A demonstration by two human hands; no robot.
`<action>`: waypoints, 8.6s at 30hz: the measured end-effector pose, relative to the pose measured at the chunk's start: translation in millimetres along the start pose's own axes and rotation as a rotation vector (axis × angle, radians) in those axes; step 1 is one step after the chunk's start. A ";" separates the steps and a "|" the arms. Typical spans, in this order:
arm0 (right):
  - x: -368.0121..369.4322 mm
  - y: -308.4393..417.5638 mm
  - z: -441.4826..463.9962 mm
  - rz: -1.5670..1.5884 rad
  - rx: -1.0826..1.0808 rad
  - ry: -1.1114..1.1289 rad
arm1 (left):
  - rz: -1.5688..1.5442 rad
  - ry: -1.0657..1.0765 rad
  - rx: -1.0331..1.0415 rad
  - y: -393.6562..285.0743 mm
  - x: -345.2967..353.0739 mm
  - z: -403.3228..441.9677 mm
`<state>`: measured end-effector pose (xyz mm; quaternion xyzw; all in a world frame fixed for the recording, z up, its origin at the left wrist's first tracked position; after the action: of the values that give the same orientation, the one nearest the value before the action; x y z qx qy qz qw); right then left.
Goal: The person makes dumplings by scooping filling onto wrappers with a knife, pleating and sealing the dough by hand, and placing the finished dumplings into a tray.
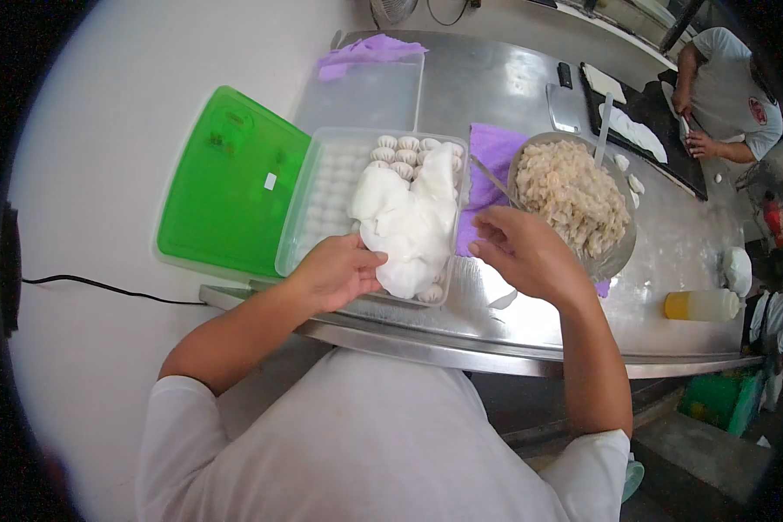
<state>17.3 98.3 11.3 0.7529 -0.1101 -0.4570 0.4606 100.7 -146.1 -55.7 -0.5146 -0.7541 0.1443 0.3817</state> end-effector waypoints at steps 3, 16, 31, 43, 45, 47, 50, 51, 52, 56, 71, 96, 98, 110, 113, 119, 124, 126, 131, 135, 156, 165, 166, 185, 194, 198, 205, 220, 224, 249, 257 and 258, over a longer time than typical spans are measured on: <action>8.9 13.7 26.6 -0.092 -0.027 0.010 | 0.418 -0.042 -0.074 -10.1 -21.6 -12.0; 89.8 19.3 137.0 -0.432 -0.408 0.113 | 1.256 -0.207 0.574 -103.7 -67.8 28.2; 91.9 21.1 152.7 -0.443 -0.449 0.178 | 1.139 -0.086 0.590 -119.2 -55.1 52.0; 93.3 29.6 148.2 -0.302 -0.365 0.313 | 1.291 -0.368 0.632 -110.9 -81.9 69.7; 95.7 31.9 149.0 -0.328 -0.344 0.305 | 0.983 -0.238 0.165 -93.7 -95.8 79.6; 101.4 32.6 148.0 -0.332 -0.350 0.311 | 0.875 -0.210 0.127 -85.7 -95.5 81.6; 107.1 30.5 145.8 -0.326 -0.356 0.298 | 0.663 -0.156 0.107 -84.6 -93.7 83.2; 106.8 31.3 144.9 -0.316 -0.361 0.279 | 0.559 -0.134 0.124 -87.3 -91.0 82.4; 106.8 32.0 143.8 -0.316 -0.360 0.277 | 0.561 -0.133 0.124 -88.0 -89.1 80.8; 110.1 33.8 141.2 -0.250 -0.340 0.158 | 0.303 -0.066 0.120 -87.4 -80.6 76.5; 32.1 23.3 95.2 0.053 -0.048 -0.053 | 1.488 -0.087 0.852 -80.4 -20.5 65.1; 46.9 -17.0 56.9 0.304 0.071 -0.020 | 1.306 -0.073 1.004 -79.2 -20.5 66.7; 48.7 -18.7 57.6 0.281 0.092 0.005 | 1.370 -0.054 1.195 -78.6 -20.4 66.1; 55.6 -16.2 59.9 0.208 0.043 0.032 | 1.222 -0.253 0.784 -86.6 -33.5 72.8; 54.0 -17.3 59.3 0.186 0.053 0.021 | 1.321 -0.277 0.717 -106.0 -56.6 77.6; 55.2 -5.8 63.4 0.222 0.010 -0.001 | 0.466 -0.263 0.359 -130.3 -105.6 59.6; 68.8 32.5 83.8 0.058 -0.181 -0.124 | 0.510 -0.297 0.488 -150.5 -94.2 24.0; 87.6 50.9 98.0 0.011 -0.286 -0.185 | 0.274 -0.194 0.532 -142.7 -68.5 11.8; 103.7 68.2 116.3 0.157 -0.379 -0.287 | 0.086 0.054 0.432 -123.7 -42.2 -3.7; 86.4 64.6 107.7 0.663 -0.050 0.053 | 0.469 0.062 0.587 -131.7 -53.4 -7.4; 87.1 58.9 80.7 0.472 0.018 -0.198 | 0.515 0.252 0.436 -92.9 -24.2 3.6; 99.1 47.4 69.1 0.610 0.070 -0.221 | 0.590 0.249 0.486 -86.0 -23.8 5.0; 98.6 42.8 66.3 0.677 0.084 -0.218 | 0.498 0.253 0.433 -84.0 -26.8 6.4; 21.6 -57.1 1.1 1.621 0.270 -0.238 | 0.028 0.269 0.367 -107.7 12.6 -9.2; -14.1 -92.6 -79.2 1.648 0.288 -0.514 | 0.493 0.086 0.183 -84.6 9.0 53.0; -13.7 -115.7 -117.4 1.584 0.310 -0.600 | 1.496 -0.041 0.791 -101.6 63.2 59.9; -8.3 -119.8 -146.2 1.672 0.337 -0.724 | 2.231 0.214 0.928 -45.0 188.7 141.1; -11.5 -132.9 -173.4 1.746 0.275 -0.799 | 2.019 0.569 0.844 7.3 250.2 164.9; -14.7 -132.5 -176.2 1.715 0.317 -0.851 | 2.084 0.620 0.743 -3.7 249.5 159.6; -22.1 -138.8 -139.8 1.737 0.461 -0.882 | 1.634 0.692 0.688 13.2 203.5 131.3; -18.2 -152.7 -134.1 1.780 0.500 -0.960 | 1.535 0.742 0.894 -1.1 194.1 100.2; -18.3 -151.3 -134.2 1.756 0.502 -0.943 | 1.567 0.685 0.835 -9.0 197.9 103.4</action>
<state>74.4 272.0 -76.9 0.2252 -0.8841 -0.1720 0.3716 -15.6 43.5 -34.6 -0.7102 0.0707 0.4583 0.5297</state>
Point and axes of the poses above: each hand's wrist, its own z-axis towards the middle knuckle, its own x-axis out of the palm, y = z × x, the point moved 4 cm from there along z, towards the middle knuckle, and after that the axes turned 1 degree about z, right-handed, at the moved point
